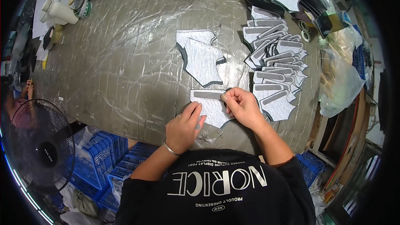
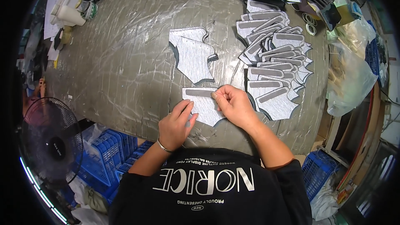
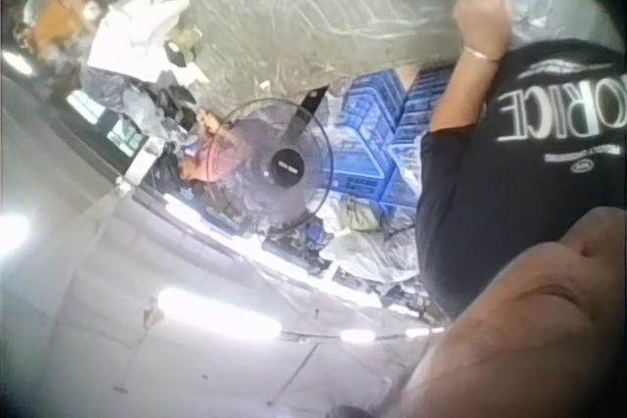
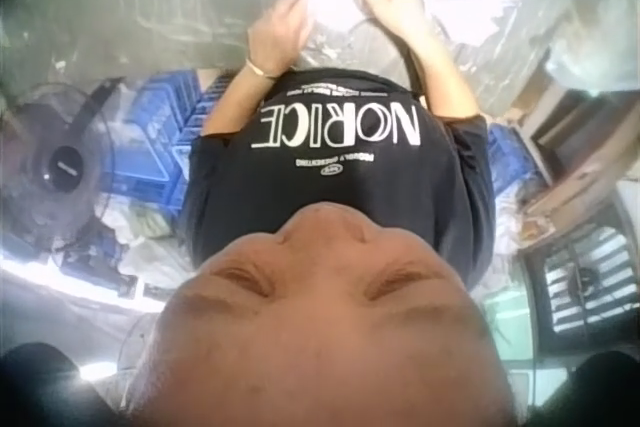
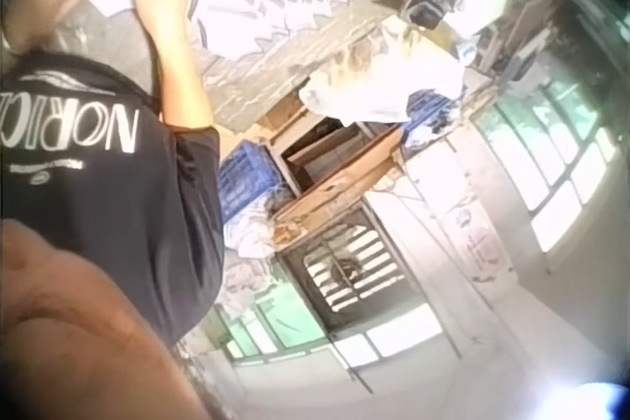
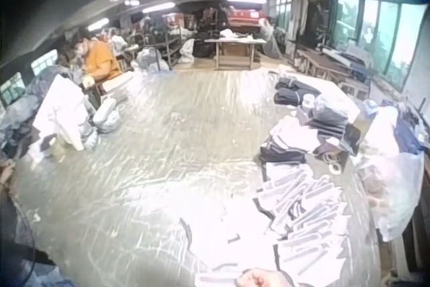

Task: The recorder is applying small strips of tape to the edges of leather shoe upper components.

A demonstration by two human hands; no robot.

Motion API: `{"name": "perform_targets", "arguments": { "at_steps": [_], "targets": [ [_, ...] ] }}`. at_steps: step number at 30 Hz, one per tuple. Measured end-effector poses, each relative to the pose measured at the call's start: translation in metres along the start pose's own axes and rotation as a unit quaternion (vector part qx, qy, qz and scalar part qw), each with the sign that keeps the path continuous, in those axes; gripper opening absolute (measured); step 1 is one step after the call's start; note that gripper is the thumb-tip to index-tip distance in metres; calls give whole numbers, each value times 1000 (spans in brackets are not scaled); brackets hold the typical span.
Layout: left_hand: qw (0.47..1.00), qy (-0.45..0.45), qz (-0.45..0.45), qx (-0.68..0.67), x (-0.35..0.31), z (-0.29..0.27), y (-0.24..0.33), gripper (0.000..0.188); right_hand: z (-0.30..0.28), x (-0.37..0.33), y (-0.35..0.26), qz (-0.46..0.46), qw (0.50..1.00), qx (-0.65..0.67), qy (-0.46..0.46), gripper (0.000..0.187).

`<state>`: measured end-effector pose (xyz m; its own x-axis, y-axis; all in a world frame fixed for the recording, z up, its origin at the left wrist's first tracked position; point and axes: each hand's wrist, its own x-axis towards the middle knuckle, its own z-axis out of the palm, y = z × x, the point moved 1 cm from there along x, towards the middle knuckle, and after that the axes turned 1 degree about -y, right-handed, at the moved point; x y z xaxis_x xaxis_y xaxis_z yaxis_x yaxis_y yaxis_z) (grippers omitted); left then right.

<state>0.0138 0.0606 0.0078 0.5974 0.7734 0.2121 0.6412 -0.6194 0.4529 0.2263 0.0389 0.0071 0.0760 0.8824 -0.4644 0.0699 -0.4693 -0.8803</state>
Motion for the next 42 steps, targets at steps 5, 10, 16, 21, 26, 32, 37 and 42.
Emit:
{"name": "perform_targets", "arguments": {
  "at_steps": [5, 10, 16, 21, 26, 32, 37, 42],
  "targets": [
    [999, -22, -21, -13, 2, -3, 2, 37, -3, 3, -5, 41, 999, -35, 1, 19],
    [1000, -15, -14, -15, 4, -1, 0, 38, -1, 6, -10, 63, 997, -45, 9, 20],
    [999, -51, -10, -9, 7, -2, 0, 37, 0, 7, -10, 63, 996, -61, 27, 20],
    [998, -53, -12, 14, 6, 2, -1, 34, 2, 9, -7, -28, 972, -218, 80, 24],
    [999, -50, -16, 14, 8, -2, 4, 36, 12, 3, -26, -62, 878, -438, 182, 30],
    [1000, -20, -12, 6, 5, 0, 5, 34, 10, -12, -11, -132, 933, -286, 174, 23],
    [987, 93, 9, -127, -5, -2, -9, 23, -27, -37, -3, -106, 973, -27, 204, 13],
    [852, 59, -222, -471, -14, -13, -5, 27, -50, -62, -35, -301, 800, -426, 296, 58]
  ]
}}
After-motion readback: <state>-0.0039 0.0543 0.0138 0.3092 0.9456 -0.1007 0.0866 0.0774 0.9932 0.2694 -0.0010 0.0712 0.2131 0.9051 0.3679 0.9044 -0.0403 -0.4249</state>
